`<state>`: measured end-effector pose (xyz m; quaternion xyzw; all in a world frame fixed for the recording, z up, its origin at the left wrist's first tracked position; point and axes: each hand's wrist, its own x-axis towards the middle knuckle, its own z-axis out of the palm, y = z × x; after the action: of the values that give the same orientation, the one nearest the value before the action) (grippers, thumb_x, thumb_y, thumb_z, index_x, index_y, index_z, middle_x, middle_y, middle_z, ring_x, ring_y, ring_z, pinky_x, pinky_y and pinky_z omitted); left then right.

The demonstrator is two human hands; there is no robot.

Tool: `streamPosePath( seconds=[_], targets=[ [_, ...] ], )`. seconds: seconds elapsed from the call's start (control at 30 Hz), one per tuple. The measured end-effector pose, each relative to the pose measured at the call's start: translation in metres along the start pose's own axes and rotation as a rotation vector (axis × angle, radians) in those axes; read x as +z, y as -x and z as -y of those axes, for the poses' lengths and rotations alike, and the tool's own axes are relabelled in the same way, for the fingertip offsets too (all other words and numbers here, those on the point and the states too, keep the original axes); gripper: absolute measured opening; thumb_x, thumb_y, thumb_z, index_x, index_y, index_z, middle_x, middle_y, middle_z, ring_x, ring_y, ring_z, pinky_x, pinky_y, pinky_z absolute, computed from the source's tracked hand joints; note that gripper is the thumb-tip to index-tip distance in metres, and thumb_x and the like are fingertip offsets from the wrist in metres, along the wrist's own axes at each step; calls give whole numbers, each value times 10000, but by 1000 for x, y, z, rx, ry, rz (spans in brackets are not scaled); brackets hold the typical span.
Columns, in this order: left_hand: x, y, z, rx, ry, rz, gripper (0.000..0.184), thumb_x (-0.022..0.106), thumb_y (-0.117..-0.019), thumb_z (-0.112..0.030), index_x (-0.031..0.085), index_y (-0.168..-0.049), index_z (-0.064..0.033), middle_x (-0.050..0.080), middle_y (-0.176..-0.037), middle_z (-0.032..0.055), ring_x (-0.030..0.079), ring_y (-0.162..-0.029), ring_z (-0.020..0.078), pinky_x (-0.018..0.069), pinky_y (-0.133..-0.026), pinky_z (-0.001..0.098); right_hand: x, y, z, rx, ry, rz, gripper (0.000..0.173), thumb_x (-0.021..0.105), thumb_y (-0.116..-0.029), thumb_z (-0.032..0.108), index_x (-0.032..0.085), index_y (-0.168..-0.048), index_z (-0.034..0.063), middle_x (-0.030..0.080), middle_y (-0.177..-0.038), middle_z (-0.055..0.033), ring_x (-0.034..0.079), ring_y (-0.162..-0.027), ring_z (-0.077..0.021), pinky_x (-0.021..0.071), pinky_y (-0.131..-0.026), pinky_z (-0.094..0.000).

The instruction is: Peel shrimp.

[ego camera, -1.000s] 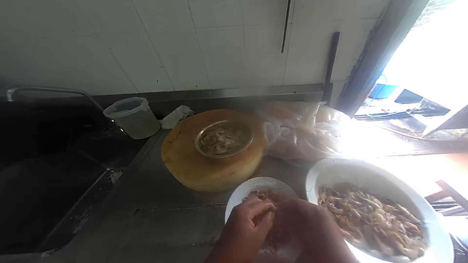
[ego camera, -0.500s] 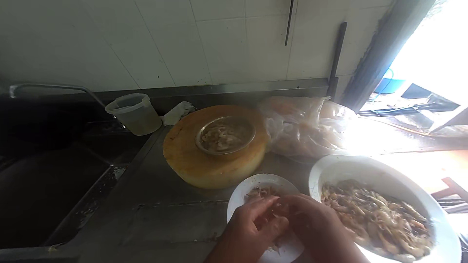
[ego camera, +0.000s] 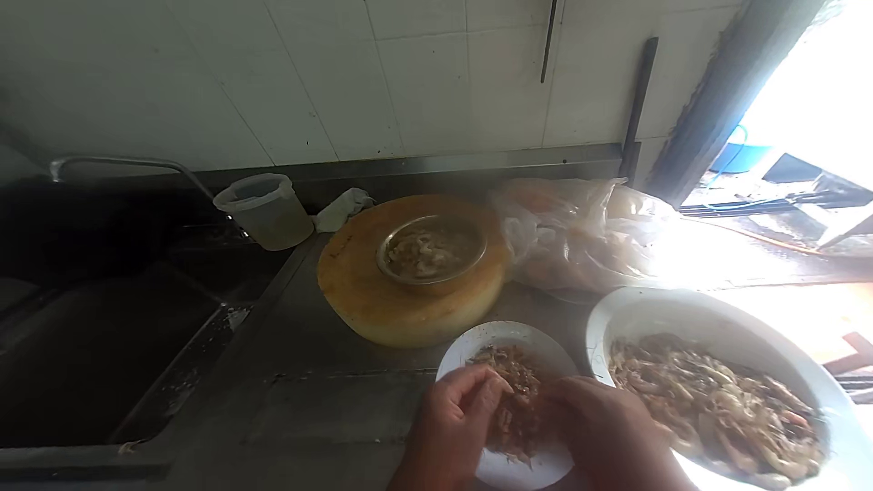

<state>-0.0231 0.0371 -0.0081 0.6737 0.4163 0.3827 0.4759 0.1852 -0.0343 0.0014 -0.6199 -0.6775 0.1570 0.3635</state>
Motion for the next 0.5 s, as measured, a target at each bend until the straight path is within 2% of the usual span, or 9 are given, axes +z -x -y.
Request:
streamPosePath(
  seconds=[0.1,0.13,0.2,0.23,0.27,0.3,0.37,0.43,0.5],
  targets=[
    [-18,-8,-7,-180,305,-100,214,632,-1020,-194,760,-1065,-28,726,-996,128,706,-885,240,615,-812,379,-5,1,-5,26,116,1,220,632,-1002,395,776,-974,230,741,-934,84,694,-822,-26,602,-714,-262],
    [-21,-9,-10,-256,423,-123,219,652,-1009,-182,753,-1093,-7,719,-1041,150,704,-933,255,611,-841,393,-3,1,-6,26,157,8,280,600,-1015,443,789,-982,239,752,-996,77,707,-919,-55,607,-779,-311],
    [-17,-9,-16,-351,602,-161,215,675,-989,-149,740,-1116,11,705,-1041,143,685,-923,230,598,-831,383,2,-2,-1,9,151,39,341,549,-1042,464,790,-1074,225,726,-1228,36,657,-1190,-125,571,-978,-379],
    [-11,-8,-18,-376,671,-162,217,673,-986,-134,733,-1127,19,698,-1015,133,674,-885,209,593,-813,368,6,-5,1,-12,101,34,329,553,-1046,441,776,-1132,216,708,-1267,23,637,-1220,-128,557,-1002,-363],
    [-4,-8,-19,-392,723,-155,219,668,-986,-123,726,-1137,25,691,-982,127,670,-844,195,595,-795,353,9,-7,2,-27,18,21,307,578,-1040,405,758,-1183,202,705,-1255,15,648,-1188,-106,568,-983,-326],
    [3,-6,-20,-402,756,-145,224,661,-988,-115,720,-1148,31,693,-972,132,675,-830,191,598,-793,346,12,-11,4,-31,-88,2,284,618,-1024,373,746,-1198,189,710,-1203,15,680,-1099,-75,605,-909,-277],
    [14,-2,-19,-380,749,-109,268,661,-992,-109,707,-1207,44,721,-1067,181,714,-919,233,607,-864,377,19,-16,9,-41,-295,-37,222,701,-988,320,735,-1131,155,708,-1100,15,708,-957,-66,642,-777,-245],
    [18,2,-15,-275,626,-51,296,651,-1002,-114,698,-1254,35,722,-1148,195,724,-998,275,607,-913,417,22,-18,8,-62,-344,-66,162,710,-983,270,747,-1084,150,701,-1051,16,709,-905,-63,648,-744,-235],
    [13,3,-11,-105,395,30,302,628,-1019,-119,692,-1281,18,731,-1178,153,735,-1020,259,623,-924,405,18,-18,4,-76,-293,-42,151,683,-995,261,765,-1079,166,710,-1032,30,700,-886,-36,629,-738,-208]
  ],
)
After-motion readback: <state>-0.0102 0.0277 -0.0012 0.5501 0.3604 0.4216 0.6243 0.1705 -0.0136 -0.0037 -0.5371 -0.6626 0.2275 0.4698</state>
